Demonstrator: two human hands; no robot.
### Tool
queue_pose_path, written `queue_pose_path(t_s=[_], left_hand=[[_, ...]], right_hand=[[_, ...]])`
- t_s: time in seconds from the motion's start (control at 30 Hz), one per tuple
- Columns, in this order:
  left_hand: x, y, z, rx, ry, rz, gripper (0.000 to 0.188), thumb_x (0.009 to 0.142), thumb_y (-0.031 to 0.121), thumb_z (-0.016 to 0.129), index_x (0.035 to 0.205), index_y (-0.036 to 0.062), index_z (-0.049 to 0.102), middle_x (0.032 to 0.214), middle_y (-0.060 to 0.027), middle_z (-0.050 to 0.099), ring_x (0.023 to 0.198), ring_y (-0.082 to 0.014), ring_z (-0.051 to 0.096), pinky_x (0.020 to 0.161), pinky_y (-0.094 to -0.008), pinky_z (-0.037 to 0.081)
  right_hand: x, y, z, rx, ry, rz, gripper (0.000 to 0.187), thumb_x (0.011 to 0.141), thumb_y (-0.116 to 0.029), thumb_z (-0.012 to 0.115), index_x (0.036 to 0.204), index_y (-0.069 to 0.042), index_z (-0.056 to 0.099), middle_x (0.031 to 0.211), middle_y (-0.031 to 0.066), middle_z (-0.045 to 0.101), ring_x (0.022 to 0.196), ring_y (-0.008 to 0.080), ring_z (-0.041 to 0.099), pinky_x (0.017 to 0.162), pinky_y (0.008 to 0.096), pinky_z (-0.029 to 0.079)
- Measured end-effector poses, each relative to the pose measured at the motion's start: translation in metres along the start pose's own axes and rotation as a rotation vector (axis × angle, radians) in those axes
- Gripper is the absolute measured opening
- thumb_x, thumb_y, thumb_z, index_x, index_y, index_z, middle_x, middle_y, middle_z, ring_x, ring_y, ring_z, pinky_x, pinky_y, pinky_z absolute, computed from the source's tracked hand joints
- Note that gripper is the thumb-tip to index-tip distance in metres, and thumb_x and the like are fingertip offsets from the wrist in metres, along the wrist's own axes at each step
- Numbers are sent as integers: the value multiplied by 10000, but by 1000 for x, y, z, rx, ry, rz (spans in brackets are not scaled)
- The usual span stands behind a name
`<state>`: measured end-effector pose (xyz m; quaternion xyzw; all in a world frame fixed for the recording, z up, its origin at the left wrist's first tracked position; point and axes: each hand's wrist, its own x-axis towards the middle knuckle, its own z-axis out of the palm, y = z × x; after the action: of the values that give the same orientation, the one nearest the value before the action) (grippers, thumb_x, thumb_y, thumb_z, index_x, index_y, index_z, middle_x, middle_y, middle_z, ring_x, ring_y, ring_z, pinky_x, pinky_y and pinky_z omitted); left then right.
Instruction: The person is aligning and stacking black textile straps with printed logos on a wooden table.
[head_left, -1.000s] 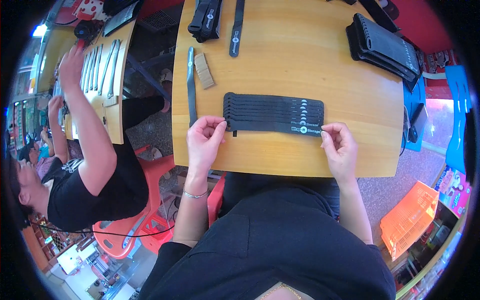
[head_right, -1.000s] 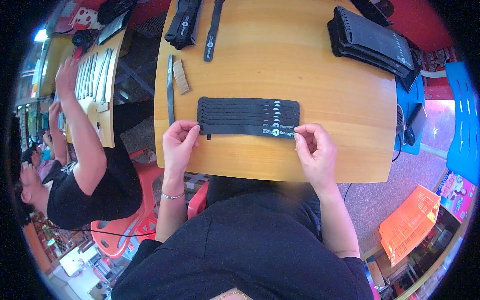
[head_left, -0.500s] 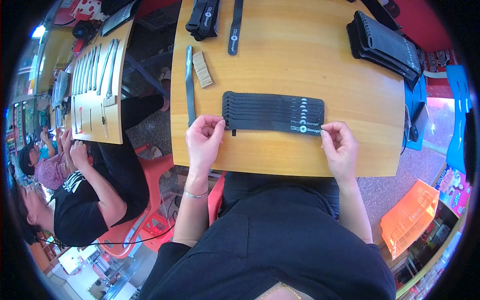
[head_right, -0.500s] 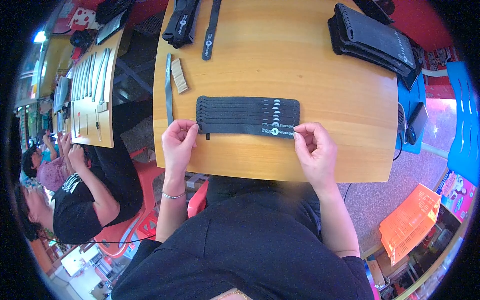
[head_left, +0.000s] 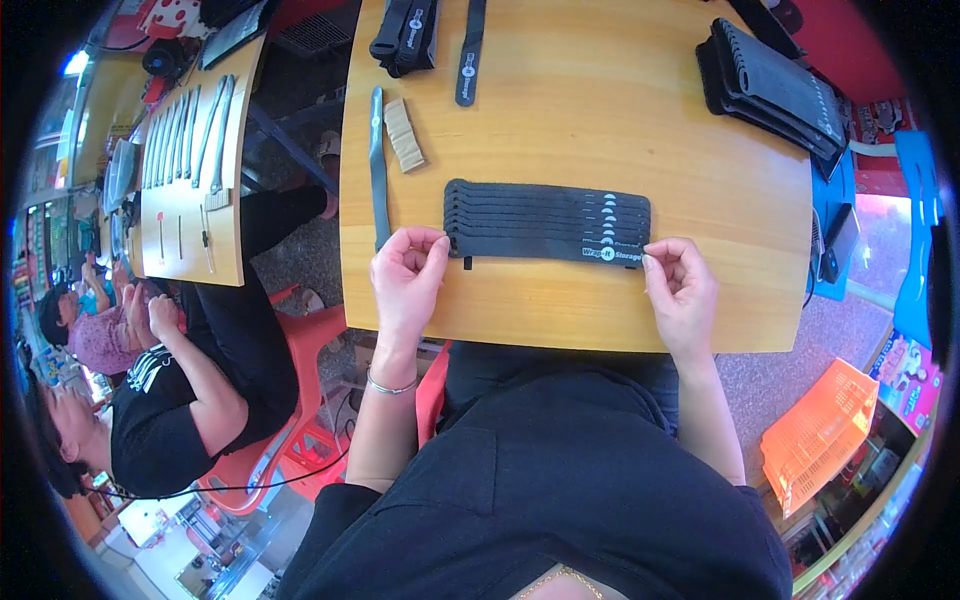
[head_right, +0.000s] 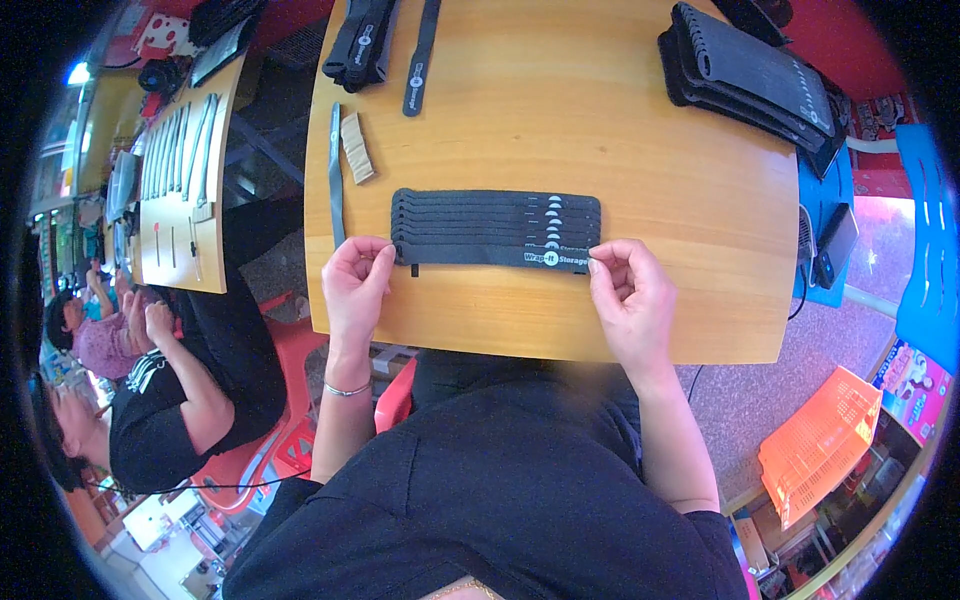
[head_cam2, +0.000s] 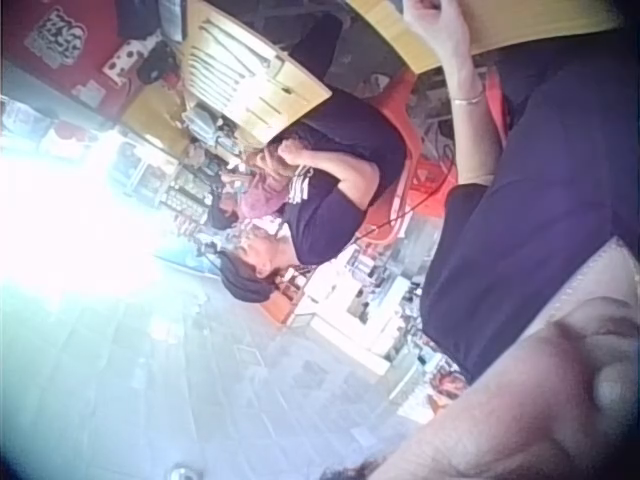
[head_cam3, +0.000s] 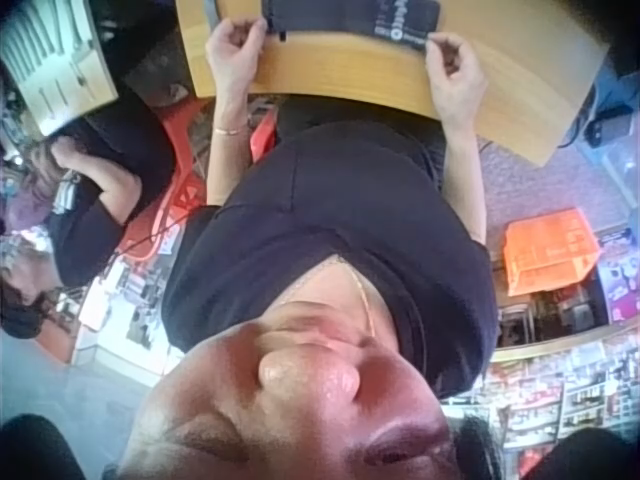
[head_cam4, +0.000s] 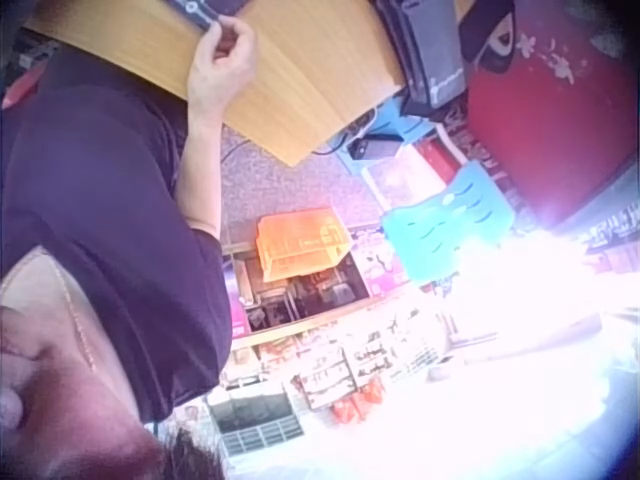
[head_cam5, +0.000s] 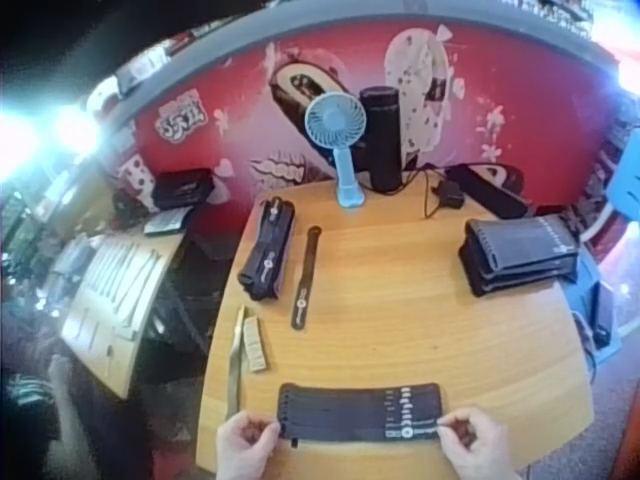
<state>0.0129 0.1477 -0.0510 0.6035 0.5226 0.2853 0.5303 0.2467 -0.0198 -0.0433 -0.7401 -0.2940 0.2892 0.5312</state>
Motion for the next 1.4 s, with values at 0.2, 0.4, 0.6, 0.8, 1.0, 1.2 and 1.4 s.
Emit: queue_pose_path(t_s=[0.2, 0.4, 0.6, 0.8, 1.0, 1.2, 1.4], left_hand=[[0, 2, -2, -24, -6, -20, 34, 848, 4, 638, 851, -11, 608, 693, 20, 589, 526, -2, 489, 464, -152, 374], [0, 1, -7, -68, -41, -49, 27, 856, 1, 627, 868, -9, 605, 708, 40, 575, 554, 8, 474, 492, -144, 370], [-2, 3, -9, -84, -79, -62, 27, 863, 8, 623, 871, 4, 598, 719, 59, 556, 579, 15, 465, 513, -138, 360], [-4, 5, -13, -130, -121, -64, 31, 872, 11, 611, 891, 19, 588, 727, 74, 536, 604, 23, 453, 536, -132, 343], [-8, 3, -14, -92, -124, -15, 29, 886, 16, 594, 901, 15, 569, 774, 62, 527, 654, 4, 458, 570, -157, 374], [-13, 1, -15, 76, -95, 196, 43, 864, -27, 577, 883, 2, 551, 822, -12, 530, 688, -59, 499, 579, -186, 395], [-16, 33, -8, 424, 4, 536, 82, 824, -61, 583, 862, -1, 541, 838, -83, 548, 725, -182, 545, 564, -240, 434]], right_hand=[[0, 1, 1, 51, -1, 2, 92, 854, 11, 620, 935, -26, 597, 763, -36, 577, 618, -1, 491, 527, 151, 395], [0, 2, 1, 73, -7, -21, 91, 847, 19, 618, 916, -35, 592, 751, -56, 547, 610, -9, 462, 528, 142, 365], [-3, 4, 0, 108, -4, -37, 95, 840, 23, 619, 907, -37, 589, 749, -57, 540, 614, -8, 457, 531, 147, 361], [-7, 6, -3, 161, -24, -79, 127, 826, 39, 619, 930, -35, 610, 772, -44, 553, 632, 4, 470, 545, 152, 371], [-7, -7, -6, -13, -55, -197, 201, 783, 73, 622, 951, -29, 662, 801, 18, 588, 615, 46, 501, 547, 173, 400], [-8, -30, -4, -177, -83, -465, 262, 729, 101, 631, 936, -47, 692, 810, 72, 617, 639, 114, 588, 542, 240, 477], [-8, -52, 6, -239, -77, -599, 280, 669, 112, 661, 892, -53, 703, 740, 64, 604, 614, 164, 601, 536, 252, 485]])
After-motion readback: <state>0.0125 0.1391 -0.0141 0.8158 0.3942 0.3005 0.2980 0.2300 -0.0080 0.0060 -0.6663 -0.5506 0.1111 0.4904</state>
